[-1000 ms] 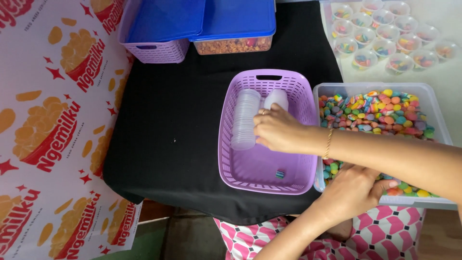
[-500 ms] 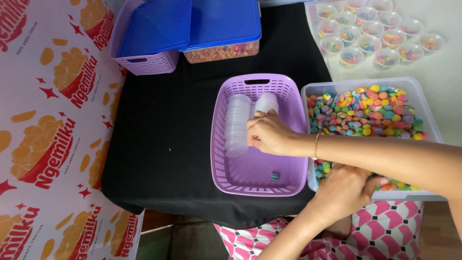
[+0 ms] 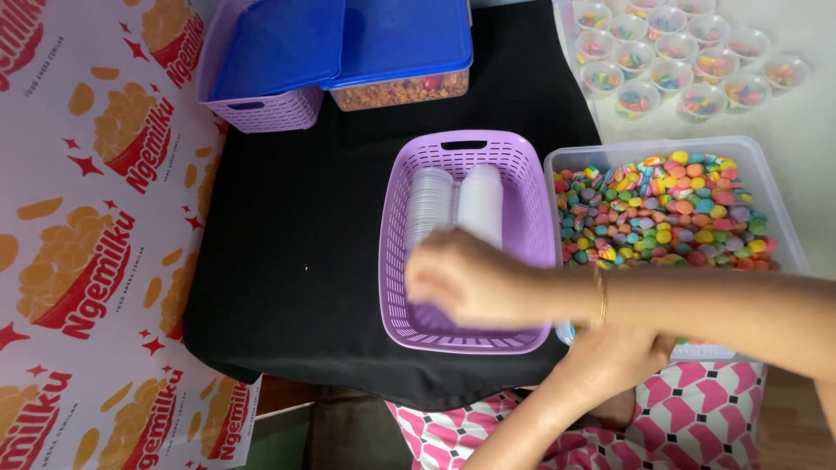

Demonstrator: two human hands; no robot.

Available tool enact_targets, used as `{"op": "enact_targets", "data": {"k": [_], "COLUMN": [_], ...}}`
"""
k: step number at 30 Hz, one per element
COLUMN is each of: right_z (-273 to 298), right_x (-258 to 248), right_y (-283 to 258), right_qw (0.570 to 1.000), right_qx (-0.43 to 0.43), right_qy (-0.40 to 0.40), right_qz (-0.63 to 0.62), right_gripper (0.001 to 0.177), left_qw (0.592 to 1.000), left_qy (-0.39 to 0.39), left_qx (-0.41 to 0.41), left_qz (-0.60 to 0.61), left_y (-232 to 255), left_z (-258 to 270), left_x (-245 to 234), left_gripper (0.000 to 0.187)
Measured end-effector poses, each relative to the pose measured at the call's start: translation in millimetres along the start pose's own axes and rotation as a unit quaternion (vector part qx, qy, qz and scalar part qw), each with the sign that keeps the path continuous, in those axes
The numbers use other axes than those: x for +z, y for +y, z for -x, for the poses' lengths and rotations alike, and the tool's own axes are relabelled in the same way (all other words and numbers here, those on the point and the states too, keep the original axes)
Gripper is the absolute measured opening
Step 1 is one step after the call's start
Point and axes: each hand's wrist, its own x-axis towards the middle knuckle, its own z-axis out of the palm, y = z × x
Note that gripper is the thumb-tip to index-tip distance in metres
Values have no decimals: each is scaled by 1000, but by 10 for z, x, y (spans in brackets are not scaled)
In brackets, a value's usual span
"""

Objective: The person is using a spoon to scoop colorful snacks from a large container into small plastic cups, then placing the filled cups into a tray.

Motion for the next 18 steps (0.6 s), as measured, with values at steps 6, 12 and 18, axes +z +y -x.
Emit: {"op": "enact_targets", "data": {"k": [6,12,18], "right_z": [583,749,327], "right_x": [955,986,488], "right_y": [-664,-550,349], "right_qw": [932,836,852], "right_qx": [-280,-325,-142], "right_qy": [-90,-144,14], "right_qz": [210,419,504], "right_gripper": [30,29,5], "left_qw": [1000,998,997], "left_qy": [-18,-37,-43], "left_qx": [-16,-28,-47], "left_qz": [-13,-31,-42], "left_y": [65,154,295], "left_z": [-7,-47,-78], "left_x": [-2,-114,-254], "left_gripper": [12,10,16]}}
